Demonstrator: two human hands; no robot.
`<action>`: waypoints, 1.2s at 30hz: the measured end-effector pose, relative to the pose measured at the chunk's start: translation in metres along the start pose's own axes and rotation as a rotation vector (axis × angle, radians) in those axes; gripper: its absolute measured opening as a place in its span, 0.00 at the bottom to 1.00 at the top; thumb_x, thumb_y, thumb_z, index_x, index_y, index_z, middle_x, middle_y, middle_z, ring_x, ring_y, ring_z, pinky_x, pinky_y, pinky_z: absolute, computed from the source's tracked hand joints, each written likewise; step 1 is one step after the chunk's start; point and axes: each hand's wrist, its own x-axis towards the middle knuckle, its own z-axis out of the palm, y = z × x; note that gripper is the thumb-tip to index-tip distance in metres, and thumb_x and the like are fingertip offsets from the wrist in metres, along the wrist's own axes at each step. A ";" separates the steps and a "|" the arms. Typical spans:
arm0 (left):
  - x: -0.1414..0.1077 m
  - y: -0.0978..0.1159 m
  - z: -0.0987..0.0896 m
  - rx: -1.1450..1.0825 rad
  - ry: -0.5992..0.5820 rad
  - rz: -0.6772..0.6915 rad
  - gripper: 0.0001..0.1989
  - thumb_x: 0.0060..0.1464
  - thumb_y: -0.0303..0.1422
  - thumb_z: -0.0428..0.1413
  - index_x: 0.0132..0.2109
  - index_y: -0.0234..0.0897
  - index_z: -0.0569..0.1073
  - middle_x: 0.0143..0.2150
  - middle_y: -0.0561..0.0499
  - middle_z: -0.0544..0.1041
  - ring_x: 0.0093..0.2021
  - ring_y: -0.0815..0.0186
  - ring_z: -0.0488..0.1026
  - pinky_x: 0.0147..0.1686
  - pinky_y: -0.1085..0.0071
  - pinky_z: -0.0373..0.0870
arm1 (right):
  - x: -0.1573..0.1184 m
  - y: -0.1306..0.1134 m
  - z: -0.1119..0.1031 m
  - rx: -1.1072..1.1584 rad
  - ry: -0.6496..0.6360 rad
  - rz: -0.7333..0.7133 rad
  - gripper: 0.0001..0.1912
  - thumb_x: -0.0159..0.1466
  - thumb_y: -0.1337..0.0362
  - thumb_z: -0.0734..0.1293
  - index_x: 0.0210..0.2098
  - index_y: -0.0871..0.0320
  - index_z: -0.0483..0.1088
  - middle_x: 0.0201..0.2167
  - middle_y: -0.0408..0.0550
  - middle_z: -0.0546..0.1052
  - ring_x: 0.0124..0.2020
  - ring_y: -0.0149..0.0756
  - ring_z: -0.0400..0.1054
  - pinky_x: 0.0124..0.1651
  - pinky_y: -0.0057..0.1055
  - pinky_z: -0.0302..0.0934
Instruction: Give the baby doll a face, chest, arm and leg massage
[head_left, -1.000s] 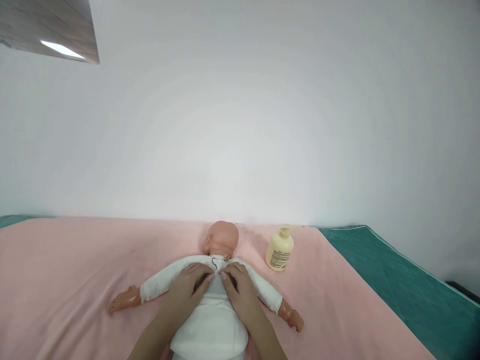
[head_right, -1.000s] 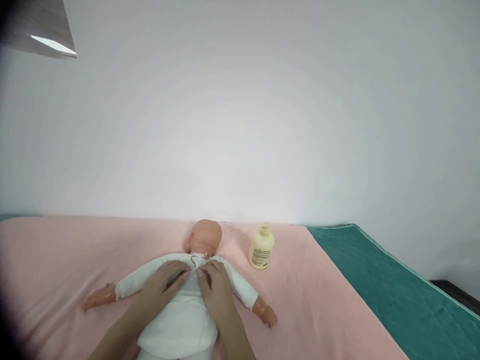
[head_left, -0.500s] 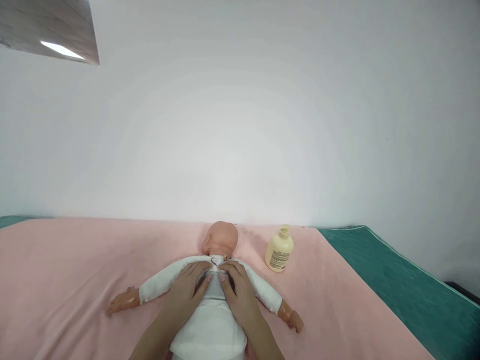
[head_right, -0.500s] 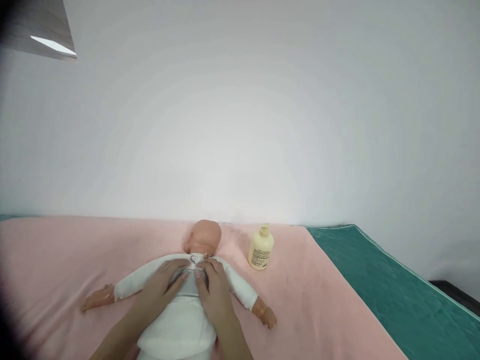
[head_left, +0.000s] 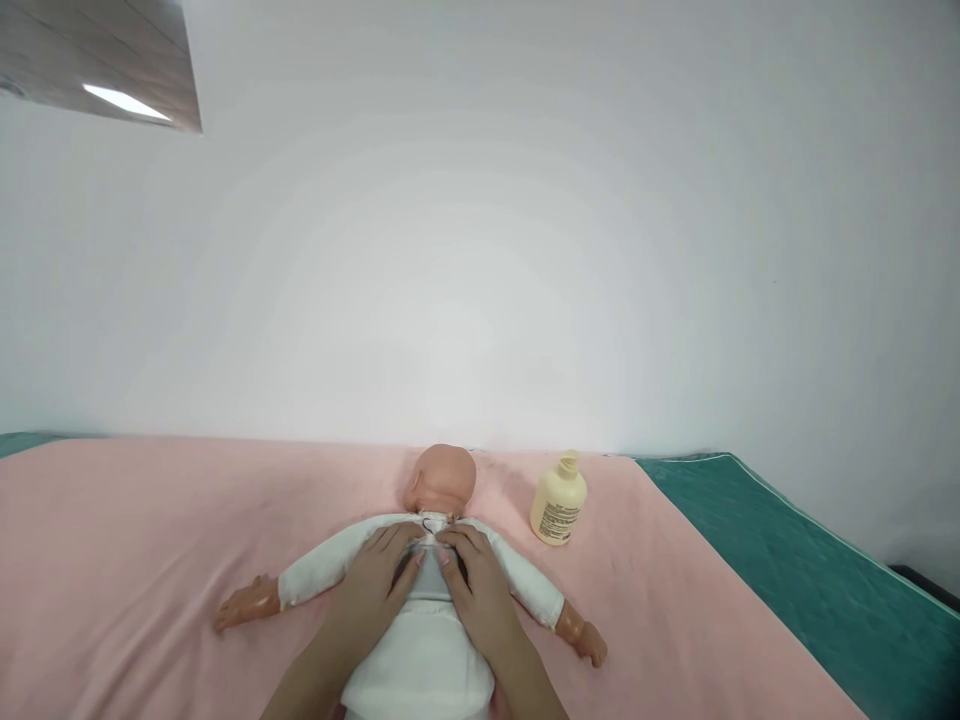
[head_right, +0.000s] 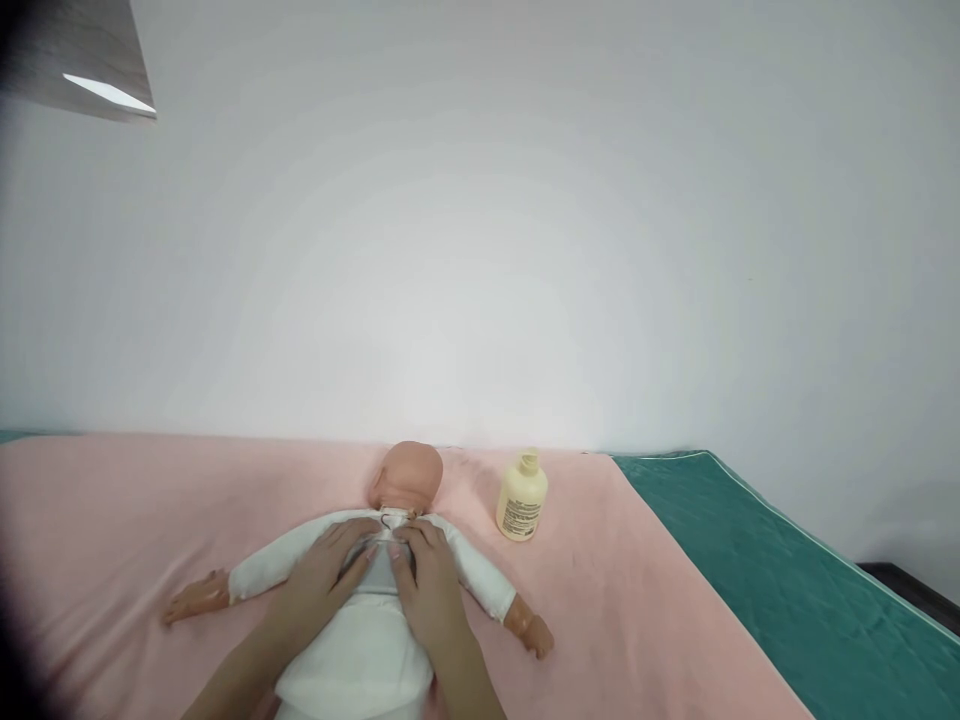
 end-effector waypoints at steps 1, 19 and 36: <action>0.000 0.000 0.001 0.003 0.007 0.000 0.15 0.63 0.37 0.44 0.52 0.39 0.68 0.53 0.47 0.73 0.54 0.58 0.67 0.57 0.54 0.61 | 0.000 0.001 0.000 -0.004 0.002 -0.001 0.12 0.71 0.62 0.59 0.49 0.56 0.70 0.51 0.49 0.71 0.54 0.38 0.61 0.58 0.35 0.53; 0.000 -0.005 0.001 -0.020 -0.058 -0.058 0.16 0.63 0.37 0.43 0.53 0.38 0.68 0.53 0.47 0.74 0.55 0.59 0.66 0.57 0.54 0.60 | 0.000 -0.001 0.000 -0.093 -0.057 0.037 0.15 0.71 0.59 0.58 0.51 0.58 0.71 0.51 0.51 0.72 0.54 0.41 0.62 0.59 0.38 0.53; -0.034 0.059 -0.083 -0.074 -0.459 -0.052 0.11 0.57 0.46 0.52 0.46 0.61 0.75 0.46 0.64 0.78 0.45 0.65 0.75 0.45 0.71 0.71 | -0.013 -0.065 -0.068 0.122 -0.602 0.056 0.10 0.66 0.64 0.65 0.37 0.49 0.79 0.34 0.42 0.75 0.37 0.36 0.70 0.43 0.28 0.62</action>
